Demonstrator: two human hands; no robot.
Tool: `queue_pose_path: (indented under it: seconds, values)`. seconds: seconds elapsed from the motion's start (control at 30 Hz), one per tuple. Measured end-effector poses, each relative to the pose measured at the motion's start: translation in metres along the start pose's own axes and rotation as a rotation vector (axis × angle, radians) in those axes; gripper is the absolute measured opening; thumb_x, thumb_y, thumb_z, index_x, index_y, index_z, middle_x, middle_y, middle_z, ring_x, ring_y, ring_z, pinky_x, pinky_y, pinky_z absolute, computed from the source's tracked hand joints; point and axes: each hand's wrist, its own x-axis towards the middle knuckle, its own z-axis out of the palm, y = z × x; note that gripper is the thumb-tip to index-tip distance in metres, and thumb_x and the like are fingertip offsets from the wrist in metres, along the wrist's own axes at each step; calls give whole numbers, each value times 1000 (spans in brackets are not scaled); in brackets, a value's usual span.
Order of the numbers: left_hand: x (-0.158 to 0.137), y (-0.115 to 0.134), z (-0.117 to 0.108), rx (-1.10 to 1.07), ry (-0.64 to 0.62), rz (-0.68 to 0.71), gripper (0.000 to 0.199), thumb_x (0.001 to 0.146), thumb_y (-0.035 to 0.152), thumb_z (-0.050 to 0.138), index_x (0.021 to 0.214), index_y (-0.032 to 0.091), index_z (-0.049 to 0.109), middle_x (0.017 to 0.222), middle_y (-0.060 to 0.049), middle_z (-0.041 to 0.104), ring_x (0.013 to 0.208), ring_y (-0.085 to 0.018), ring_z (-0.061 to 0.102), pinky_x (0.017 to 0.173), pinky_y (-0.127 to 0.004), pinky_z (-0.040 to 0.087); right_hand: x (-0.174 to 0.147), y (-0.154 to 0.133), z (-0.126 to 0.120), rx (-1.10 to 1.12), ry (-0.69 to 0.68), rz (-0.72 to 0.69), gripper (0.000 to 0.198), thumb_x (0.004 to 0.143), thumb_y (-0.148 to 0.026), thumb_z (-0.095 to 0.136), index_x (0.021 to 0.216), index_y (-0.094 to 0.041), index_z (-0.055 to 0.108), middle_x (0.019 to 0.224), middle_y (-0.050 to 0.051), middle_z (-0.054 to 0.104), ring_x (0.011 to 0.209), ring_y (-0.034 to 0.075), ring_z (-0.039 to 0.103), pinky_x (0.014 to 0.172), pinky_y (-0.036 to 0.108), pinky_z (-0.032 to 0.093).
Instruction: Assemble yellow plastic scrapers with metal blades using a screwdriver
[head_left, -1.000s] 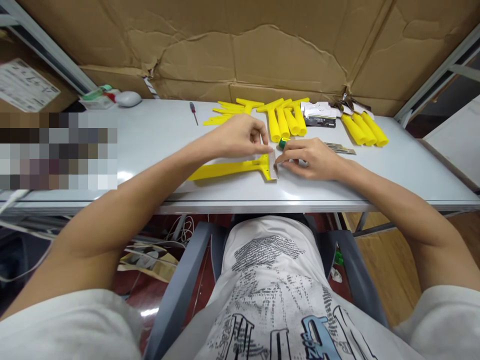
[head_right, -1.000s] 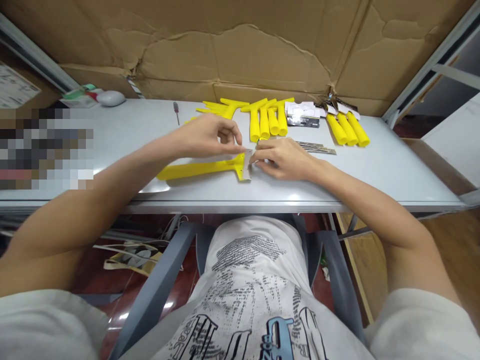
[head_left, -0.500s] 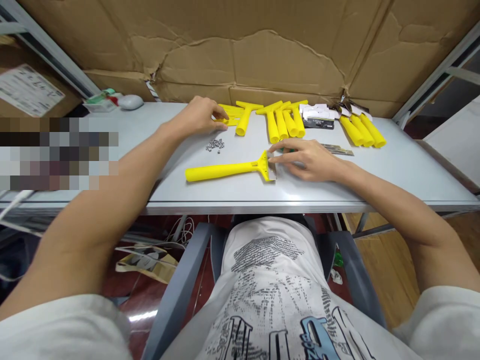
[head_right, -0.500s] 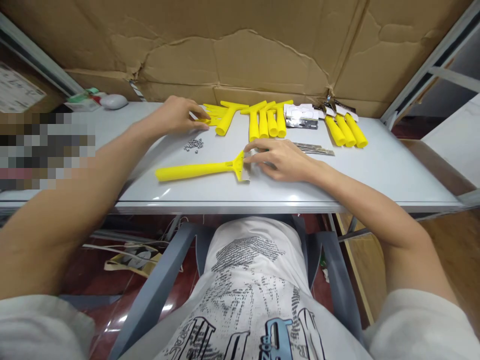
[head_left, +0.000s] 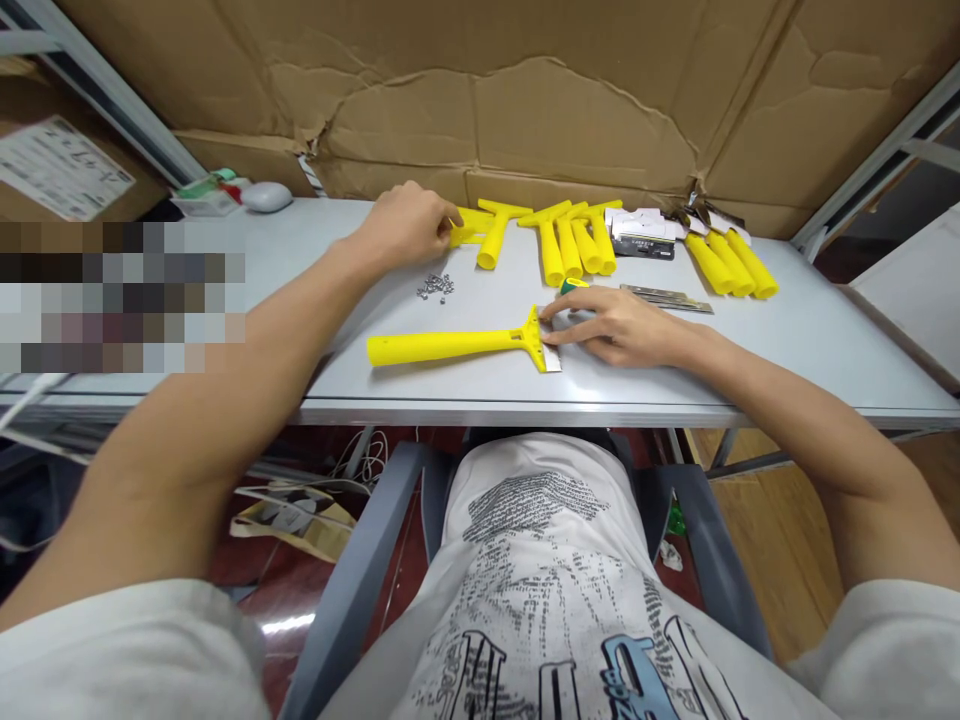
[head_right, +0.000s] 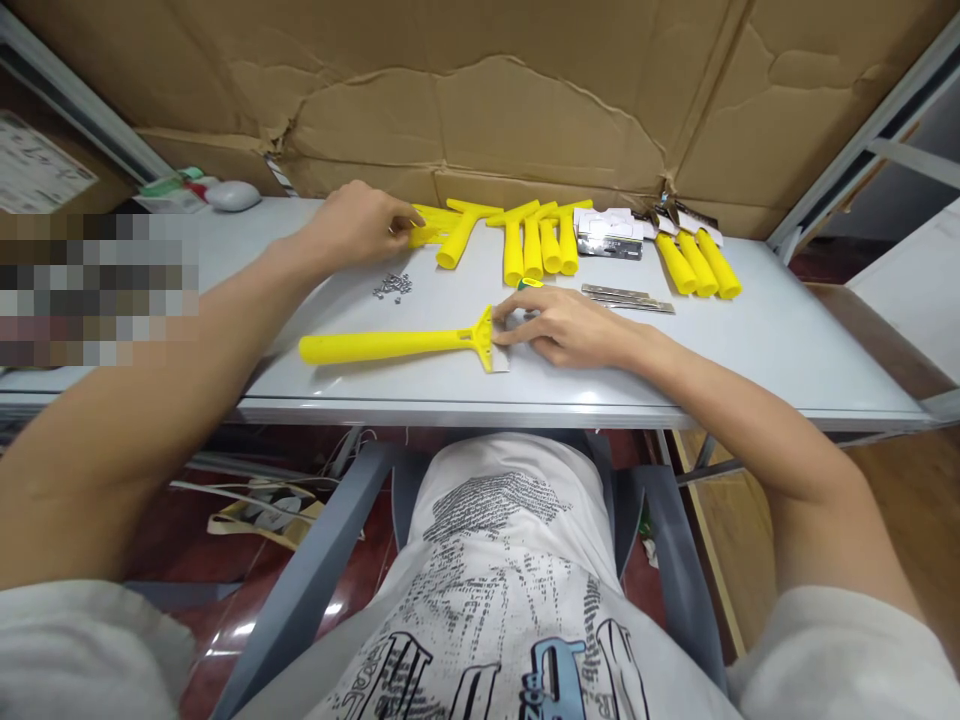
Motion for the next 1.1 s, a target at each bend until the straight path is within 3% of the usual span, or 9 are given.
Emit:
queue_pose_path:
  seconds: [0.13,0.23,0.33,0.47,0.57,0.7,0.83,0.93,1.1]
  values:
    - [0,22,-6,247,1,-115,56,88,79,101,99,31,76,80,7,56,96,-21,39,110,-44,41,1,0,3,-14,41,-24,59,118,-2,56,154,-27,96,162,15,86,138,28,87,115,49,76]
    - [-1,49,-4,-49,126,-119,86,71,75,119,134,34,78,89,11,68,99,-18,61,105,-48,54,5,-1,3,-5,50,-59,57,119,-1,55,152,-26,94,152,13,90,138,29,87,115,51,75]
    - [-6,82,10,-422,86,-86,122,59,68,130,160,43,67,88,13,76,92,-22,71,88,-52,63,9,-5,0,15,36,-36,54,120,-1,50,149,-22,91,144,14,91,135,30,86,116,51,72]
    - [-23,124,32,-477,-100,-47,75,64,70,127,109,30,81,97,1,85,87,-23,77,81,-50,69,10,-11,-5,88,31,96,41,121,-5,51,148,-18,78,139,15,90,129,30,83,116,48,67]
    - [-34,145,34,-440,-169,-93,59,74,58,122,96,26,78,103,-2,89,93,-21,78,92,-45,70,10,-13,-7,110,30,126,38,121,-7,51,150,-19,73,143,15,86,129,30,80,114,46,64]
    - [-38,152,22,-450,-162,-168,67,68,57,127,106,31,78,99,3,85,99,-23,80,101,-47,73,10,-13,-8,84,-2,128,45,120,-7,51,158,-20,72,144,15,84,130,32,76,113,47,61]
    - [-38,147,17,-409,-251,-148,62,84,54,118,133,27,91,117,-3,86,113,-30,90,121,-60,78,11,-14,-10,64,-13,149,56,119,-7,52,170,-19,71,143,16,87,130,35,74,113,51,60]
    - [-39,146,19,-377,-282,-127,40,92,50,108,120,24,99,124,-6,89,120,-36,94,119,-57,80,12,-17,-11,48,-30,156,60,120,-8,52,177,-16,67,141,16,91,128,37,72,113,53,60]
    - [-39,144,19,-274,-279,-108,26,88,39,108,108,24,99,107,-6,92,126,-39,93,118,-51,78,14,-21,-12,27,-35,146,68,119,-5,51,185,-16,66,141,13,95,127,36,70,112,54,61]
